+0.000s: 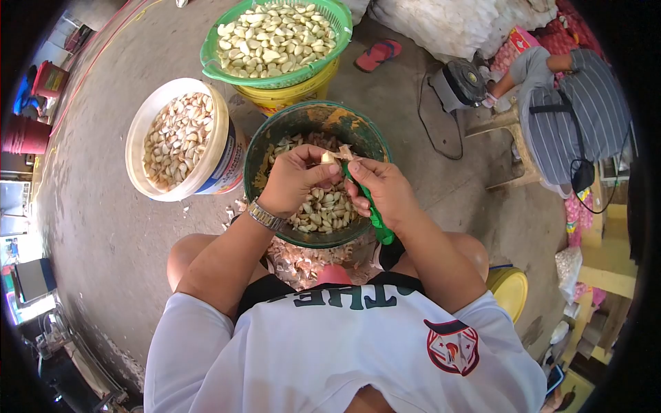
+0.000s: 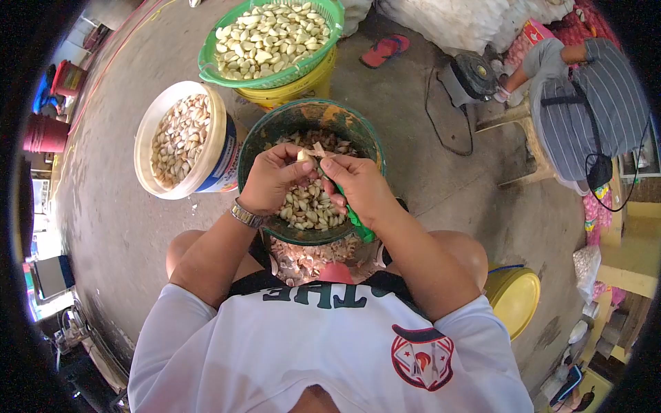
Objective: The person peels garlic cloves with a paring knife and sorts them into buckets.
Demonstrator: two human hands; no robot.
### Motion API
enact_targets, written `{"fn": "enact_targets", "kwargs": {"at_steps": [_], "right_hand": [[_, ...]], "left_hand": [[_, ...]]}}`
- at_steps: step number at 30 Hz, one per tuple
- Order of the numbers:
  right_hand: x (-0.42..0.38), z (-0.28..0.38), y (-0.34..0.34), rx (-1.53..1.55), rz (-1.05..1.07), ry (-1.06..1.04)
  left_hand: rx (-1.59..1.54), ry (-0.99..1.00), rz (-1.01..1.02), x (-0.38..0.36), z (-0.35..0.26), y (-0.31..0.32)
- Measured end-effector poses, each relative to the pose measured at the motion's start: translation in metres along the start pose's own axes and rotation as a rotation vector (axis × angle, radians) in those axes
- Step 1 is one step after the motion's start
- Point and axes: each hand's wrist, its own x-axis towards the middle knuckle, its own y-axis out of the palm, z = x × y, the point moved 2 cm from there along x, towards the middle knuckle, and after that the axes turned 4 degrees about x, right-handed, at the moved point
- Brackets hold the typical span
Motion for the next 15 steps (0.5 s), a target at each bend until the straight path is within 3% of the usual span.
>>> {"fn": "enact_targets", "kwargs": {"at_steps": [1,7,15], "right_hand": [[-0.0008,0.0009,0.0004,0.092,-0.010,0.043],[0.0047,-0.0060,-0.0066,-0.036,-0.050,-0.058],[0.0040,-0.0037,-0.0019,-0.039,-0.003,-0.135]], "left_hand": [[-0.041,-0.018,0.032,0.0005,-0.0001,0.0002],[-0.330,-0.097,0.098,0.0038,0.0063,-0.0020],[-0.361,-0.039,0.027,0.0063,0.0079,0.0021]]}}
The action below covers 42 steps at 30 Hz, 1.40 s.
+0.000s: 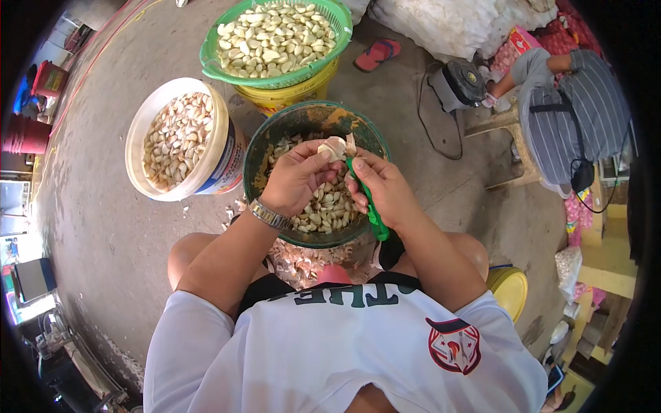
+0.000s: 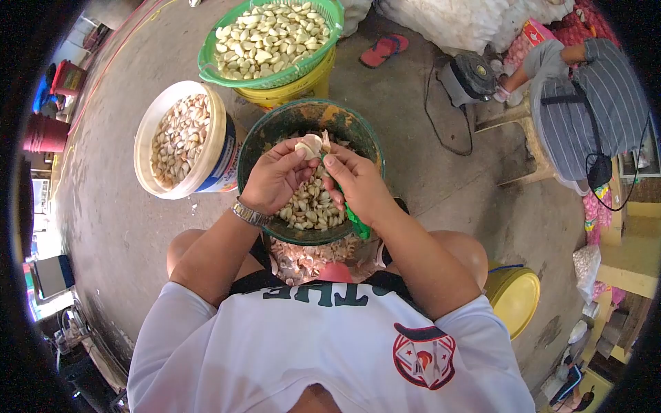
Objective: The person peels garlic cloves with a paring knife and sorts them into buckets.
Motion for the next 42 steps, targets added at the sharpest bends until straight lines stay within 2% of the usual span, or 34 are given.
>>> {"fn": "enact_targets", "kwargs": {"at_steps": [7,10,13,16,19,21,23,25,28,31,34,37,42], "right_hand": [[0.002,-0.009,0.000,-0.168,-0.001,-0.036],[0.003,-0.010,-0.001,-0.195,-0.064,-0.020],[-0.001,-0.001,0.002,0.050,-0.068,0.135],[-0.001,0.000,0.000,0.216,-0.059,0.167],[0.001,-0.002,0.002,-0.362,-0.099,-0.208],[0.001,-0.007,0.003,-0.545,-0.122,-0.388],[0.001,-0.007,0.002,-0.466,-0.135,-0.322],[-0.002,-0.001,-0.001,-0.124,-0.137,-0.018],[-0.002,0.003,-0.005,0.197,-0.114,0.103],[-0.004,0.004,-0.004,0.209,-0.098,0.099],[-0.005,0.004,0.000,0.081,-0.049,0.004],[-0.003,0.008,-0.005,0.231,-0.148,0.003],[-0.001,0.019,-0.021,0.396,-0.143,-0.044]], "left_hand": [[0.061,-0.025,-0.118,-0.001,0.005,-0.002],[0.092,0.003,-0.097,-0.002,0.005,-0.001],[0.054,0.052,-0.046,-0.003,0.005,0.001],[-0.045,0.003,0.049,-0.001,0.006,-0.002],[-0.109,-0.064,-0.011,-0.001,0.007,-0.001],[-0.077,-0.074,-0.050,-0.001,0.006,0.001],[-0.061,-0.062,-0.049,-0.001,0.007,0.002],[-0.059,-0.026,-0.004,0.000,0.008,0.003],[-0.087,-0.011,0.033,0.000,0.007,0.005],[-0.172,-0.117,0.048,0.000,0.000,0.003],[-0.182,-0.113,0.107,0.002,0.004,-0.001],[-0.109,-0.076,0.114,0.000,0.001,0.004],[-0.071,-0.145,0.105,-0.001,-0.008,0.009]]}}
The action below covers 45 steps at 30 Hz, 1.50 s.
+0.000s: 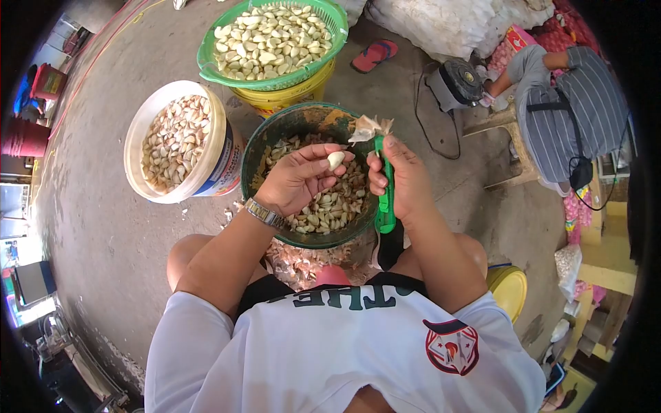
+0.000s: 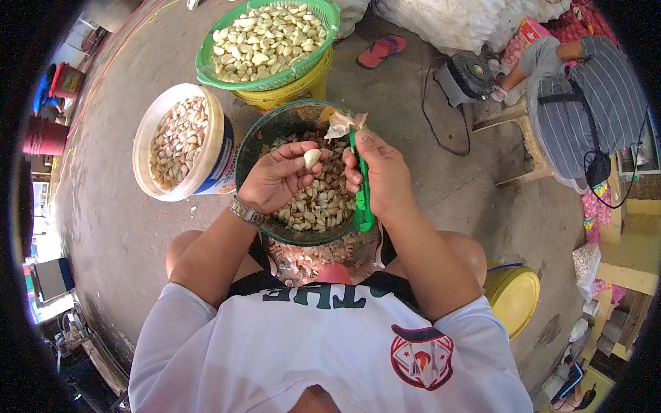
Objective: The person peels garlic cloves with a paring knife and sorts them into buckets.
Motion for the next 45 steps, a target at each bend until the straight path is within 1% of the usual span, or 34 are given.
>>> {"fn": "enact_targets", "kwargs": {"at_steps": [1,4,6,7,8,9,10,11,12,14,15,16,17,18,19,20,21,23,24,25,26,28,29,31,32,34,37,40,43,45], "right_hand": [[0.000,0.001,-0.002,0.007,0.005,-0.008],[-0.004,0.005,-0.004,-0.019,-0.012,-0.014],[-0.006,0.006,-0.004,-0.037,-0.015,0.002],[-0.007,0.006,-0.005,-0.045,0.002,-0.003],[-0.008,0.005,-0.005,-0.054,0.017,-0.004],[-0.008,0.005,-0.004,-0.064,0.038,-0.010],[-0.009,0.005,-0.005,-0.123,0.045,-0.002],[-0.011,0.006,-0.006,-0.181,0.051,0.008],[-0.012,0.008,-0.006,-0.241,0.060,0.010],[-0.019,0.010,-0.001,-0.563,0.136,0.113],[-0.024,0.009,0.000,-0.721,0.172,0.163],[-0.027,0.006,0.001,-0.874,0.276,0.138],[-0.031,-0.002,0.003,-1.026,0.381,0.113],[-0.035,-0.011,0.004,-1.178,0.486,0.089],[-0.036,-0.026,-0.002,-1.333,0.575,0.078],[-0.036,-0.043,-0.009,-1.487,0.667,0.066],[-0.041,-0.053,-0.010,-1.580,0.703,0.125],[-0.049,-0.068,-0.012,-1.760,0.771,0.238],[-0.049,-0.072,-0.014,-1.766,0.743,0.276],[-0.049,-0.074,-0.016,-1.774,0.715,0.316],[-0.050,-0.074,-0.018,-1.782,0.689,0.359],[-0.050,-0.067,-0.014,-1.810,0.722,0.354],[-0.050,-0.064,-0.012,-1.823,0.740,0.349],[-0.052,-0.070,-0.015,-1.828,0.744,0.408],[-0.053,-0.073,-0.017,-1.830,0.745,0.437],[-0.054,-0.077,-0.017,-1.862,0.780,0.427],[-0.054,-0.075,-0.013,-1.860,0.762,0.449],[-0.052,-0.068,-0.011,-1.839,0.741,0.448],[-0.050,-0.069,-0.017,-1.831,0.740,0.418],[-0.047,-0.069,-0.022,-1.784,0.724,0.361]], "left_hand": [[0.003,-0.012,-0.006,0.000,0.000,0.001],[0.122,0.081,-0.052,-0.002,-0.011,0.002],[0.406,0.273,-0.196,0.000,-0.044,0.004],[0.627,0.305,-0.298,0.000,-0.068,-0.003],[0.486,0.471,-0.292,0.008,-0.089,-0.007],[0.863,0.583,-0.512,0.006,-0.115,0.003],[1.381,0.674,-0.664,0.008,-0.141,0.005],[1.694,1.058,-0.829,0.016,-0.153,-0.004],[1.748,1.099,-0.787,0.025,-0.152,-0.009],[1.857,1.177,-0.696,0.039,-0.140,-0.016],[1.921,0.901,-0.586,0.045,-0.117,-0.018],[1.957,0.627,-0.475,0.047,-0.088,-0.013],[2.046,0.348,-0.309,0.046,-0.061,-0.004],[2.190,0.320,-0.016,0.065,-0.023,-0.041],[2.233,0.254,0.100,0.074,0.013,-0.072],[2.241,0.210,0.133,0.075,0.043,-0.088],[2.252,0.165,0.169,0.073,0.067,-0.096],[2.258,-0.079,-0.040,0.071,0.094,-0.100],[2.251,-0.201,-0.143,0.069,0.100,-0.100],[2.141,-0.148,-0.209,0.068,0.101,-0.100],[2.227,-0.300,-0.132,0.073,0.102,-0.102],[2.375,-0.624,0.032,0.083,0.095,-0.098],[2.392,-0.636,0.049,0.081,0.092,-0.095],[2.435,-0.654,0.075,0.080,0.081,-0.089],[2.460,-0.583,0.052,0.081,0.081,-0.086],[2.505,-0.436,0.015,0.089,0.084,-0.080],[2.426,-0.234,0.182,0.104,0.103,-0.089],[2.330,-0.351,0.056,0.103,0.107,-0.086],[2.369,-0.464,0.060,0.103,0.095,-0.087],[2.272,-0.571,-0.097,0.099,0.082,-0.086]]}}
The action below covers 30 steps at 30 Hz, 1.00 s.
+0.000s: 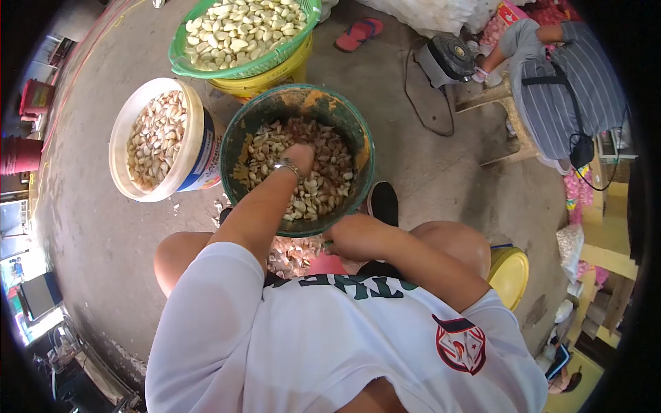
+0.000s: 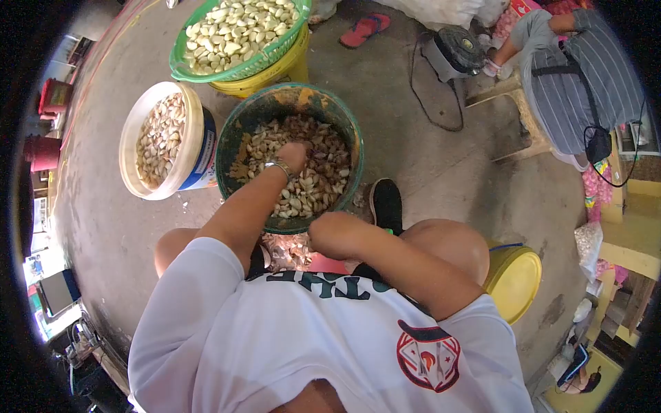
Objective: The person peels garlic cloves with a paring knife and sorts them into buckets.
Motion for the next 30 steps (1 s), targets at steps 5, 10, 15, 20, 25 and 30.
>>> {"fn": "enact_targets", "kwargs": {"at_steps": [5,10,15,20,25,30], "right_hand": [[0.006,-0.015,-0.032,0.280,-0.403,-0.099],[0.002,-0.018,-0.061,1.159,-0.605,-0.031],[0.019,-0.009,-0.056,0.965,-0.730,-0.089],[0.014,0.007,-0.057,1.189,-0.474,-0.161],[0.017,0.007,-0.057,1.166,-0.433,-0.178],[0.019,0.004,-0.063,1.137,-0.469,-0.159]], "left_hand": [[-0.983,0.085,-0.171,-0.045,0.031,-0.026],[-1.817,0.194,-0.013,-0.117,0.033,-0.060],[-1.867,0.391,-0.100,-0.150,0.025,-0.059],[-1.864,0.304,-0.237,-0.141,0.030,-0.049],[-1.850,0.279,-0.383,-0.141,0.028,-0.057],[-1.668,0.308,-0.505,-0.133,0.033,-0.057]]}}
